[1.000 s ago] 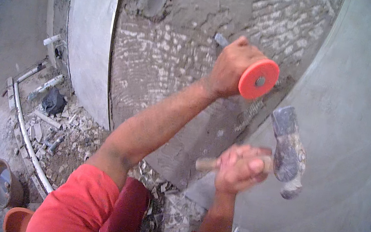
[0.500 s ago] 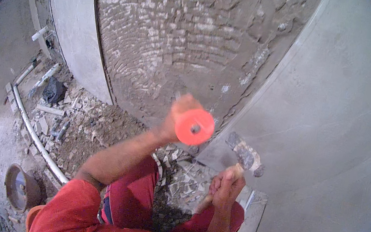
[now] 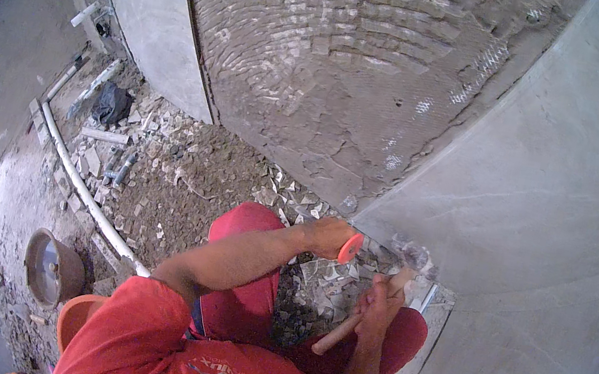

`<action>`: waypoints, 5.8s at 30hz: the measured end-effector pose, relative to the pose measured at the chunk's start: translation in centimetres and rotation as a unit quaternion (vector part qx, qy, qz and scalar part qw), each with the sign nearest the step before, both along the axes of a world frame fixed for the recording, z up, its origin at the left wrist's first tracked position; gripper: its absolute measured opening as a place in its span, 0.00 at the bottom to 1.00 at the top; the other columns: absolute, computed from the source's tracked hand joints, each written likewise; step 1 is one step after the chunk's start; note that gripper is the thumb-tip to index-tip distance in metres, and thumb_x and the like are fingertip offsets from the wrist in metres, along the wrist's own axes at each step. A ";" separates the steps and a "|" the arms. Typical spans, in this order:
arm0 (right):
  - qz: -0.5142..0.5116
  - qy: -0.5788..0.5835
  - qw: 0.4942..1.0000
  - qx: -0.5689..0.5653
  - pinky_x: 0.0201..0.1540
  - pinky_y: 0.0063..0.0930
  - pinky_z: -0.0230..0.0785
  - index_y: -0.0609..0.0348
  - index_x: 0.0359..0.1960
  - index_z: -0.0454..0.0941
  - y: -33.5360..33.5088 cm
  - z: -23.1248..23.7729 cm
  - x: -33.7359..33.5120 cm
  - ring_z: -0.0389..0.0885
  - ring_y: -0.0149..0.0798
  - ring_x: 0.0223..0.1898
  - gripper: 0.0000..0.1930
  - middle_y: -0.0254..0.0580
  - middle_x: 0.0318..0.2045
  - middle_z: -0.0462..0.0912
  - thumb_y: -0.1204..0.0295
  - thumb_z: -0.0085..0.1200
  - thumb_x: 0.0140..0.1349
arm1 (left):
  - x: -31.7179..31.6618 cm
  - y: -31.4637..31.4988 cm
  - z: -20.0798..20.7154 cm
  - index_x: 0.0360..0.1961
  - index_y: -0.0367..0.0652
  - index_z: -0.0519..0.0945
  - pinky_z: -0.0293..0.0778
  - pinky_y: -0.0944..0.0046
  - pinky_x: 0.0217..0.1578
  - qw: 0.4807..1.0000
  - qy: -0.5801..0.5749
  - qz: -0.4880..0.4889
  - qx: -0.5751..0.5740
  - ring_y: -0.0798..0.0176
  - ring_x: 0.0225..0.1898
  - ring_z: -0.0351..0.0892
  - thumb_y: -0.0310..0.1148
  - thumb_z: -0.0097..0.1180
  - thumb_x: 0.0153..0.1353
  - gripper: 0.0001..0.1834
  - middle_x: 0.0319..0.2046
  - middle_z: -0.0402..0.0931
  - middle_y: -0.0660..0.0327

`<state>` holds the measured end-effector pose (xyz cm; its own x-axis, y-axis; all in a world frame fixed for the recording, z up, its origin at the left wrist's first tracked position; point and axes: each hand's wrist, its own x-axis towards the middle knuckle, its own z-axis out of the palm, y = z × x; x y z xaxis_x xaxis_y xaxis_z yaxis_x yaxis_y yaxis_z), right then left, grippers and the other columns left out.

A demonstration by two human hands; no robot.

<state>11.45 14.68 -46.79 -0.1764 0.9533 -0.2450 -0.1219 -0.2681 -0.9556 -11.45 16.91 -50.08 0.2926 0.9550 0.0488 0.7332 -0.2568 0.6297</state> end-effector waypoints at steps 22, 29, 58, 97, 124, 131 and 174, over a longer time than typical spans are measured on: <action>-0.007 0.145 0.980 0.133 0.08 0.27 0.61 0.51 0.38 0.63 0.8 3.5 0.9 0.60 0.28 0.09 0.16 0.31 0.16 0.64 0.55 0.52 0.71 | -0.7 3.3 12.5 0.28 0.43 0.77 0.69 0.57 0.38 0.821 -0.086 0.071 0.560 0.58 0.33 0.73 0.30 0.65 0.46 0.09 0.26 0.68 0.61; 0.081 0.297 0.834 0.458 0.15 0.30 0.68 0.53 0.38 0.67 -1.9 12.1 -1.3 0.70 0.32 0.16 0.16 0.37 0.26 0.72 0.54 0.51 0.70 | -2.2 5.5 17.7 0.19 0.44 0.73 0.65 0.59 0.25 0.743 -0.144 0.111 0.644 0.60 0.20 0.69 0.25 0.71 0.51 0.15 0.17 0.67 0.64; 0.093 0.193 0.838 0.502 0.23 0.30 0.64 0.52 0.30 0.66 0.3 6.2 -3.2 0.70 0.34 0.21 0.12 0.33 0.22 0.71 0.64 0.56 0.65 | -2.7 6.4 16.9 0.23 0.44 0.75 0.66 0.59 0.30 0.731 -0.114 0.113 0.663 0.60 0.24 0.70 0.26 0.71 0.51 0.13 0.21 0.67 0.65; 0.005 0.066 0.794 0.604 0.14 0.24 0.60 0.50 0.30 0.66 3.4 6.3 -3.9 0.64 0.31 0.13 0.18 0.33 0.20 0.69 0.52 0.41 0.74 | -0.8 8.2 17.5 0.26 0.43 0.79 0.65 0.58 0.32 0.731 -0.058 0.176 0.657 0.61 0.26 0.73 0.29 0.70 0.55 0.09 0.22 0.70 0.65; -0.011 0.089 0.920 0.382 0.12 0.26 0.63 0.50 0.36 0.61 5.0 3.4 -4.8 0.67 0.29 0.13 0.16 0.35 0.18 0.68 0.53 0.46 0.74 | -1.5 8.1 17.1 0.24 0.44 0.77 0.65 0.59 0.32 0.733 -0.055 0.184 0.652 0.61 0.25 0.72 0.28 0.69 0.54 0.10 0.22 0.69 0.65; 0.009 0.277 0.906 0.319 0.12 0.27 0.62 0.51 0.33 0.63 2.9 8.7 -5.3 0.67 0.31 0.13 0.18 0.32 0.17 0.67 0.52 0.49 0.72 | -1.4 8.7 17.0 0.28 0.44 0.80 0.64 0.60 0.33 0.730 -0.022 0.214 0.649 0.62 0.26 0.73 0.29 0.68 0.53 0.07 0.23 0.71 0.65; 0.023 0.240 0.909 0.341 0.11 0.26 0.62 0.49 0.40 0.63 4.6 4.9 -7.6 0.65 0.30 0.11 0.31 0.33 0.19 0.69 0.32 0.44 0.66 | -1.8 8.4 16.5 0.26 0.44 0.77 0.65 0.58 0.32 0.722 -0.044 0.230 0.651 0.60 0.26 0.73 0.28 0.69 0.54 0.10 0.22 0.69 0.64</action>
<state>3.82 19.30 -41.89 -0.1499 0.8438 0.5154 -0.5718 0.3513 -0.7414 -13.28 25.26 -33.55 -0.0995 0.0778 0.9920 0.9013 -0.4153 0.1229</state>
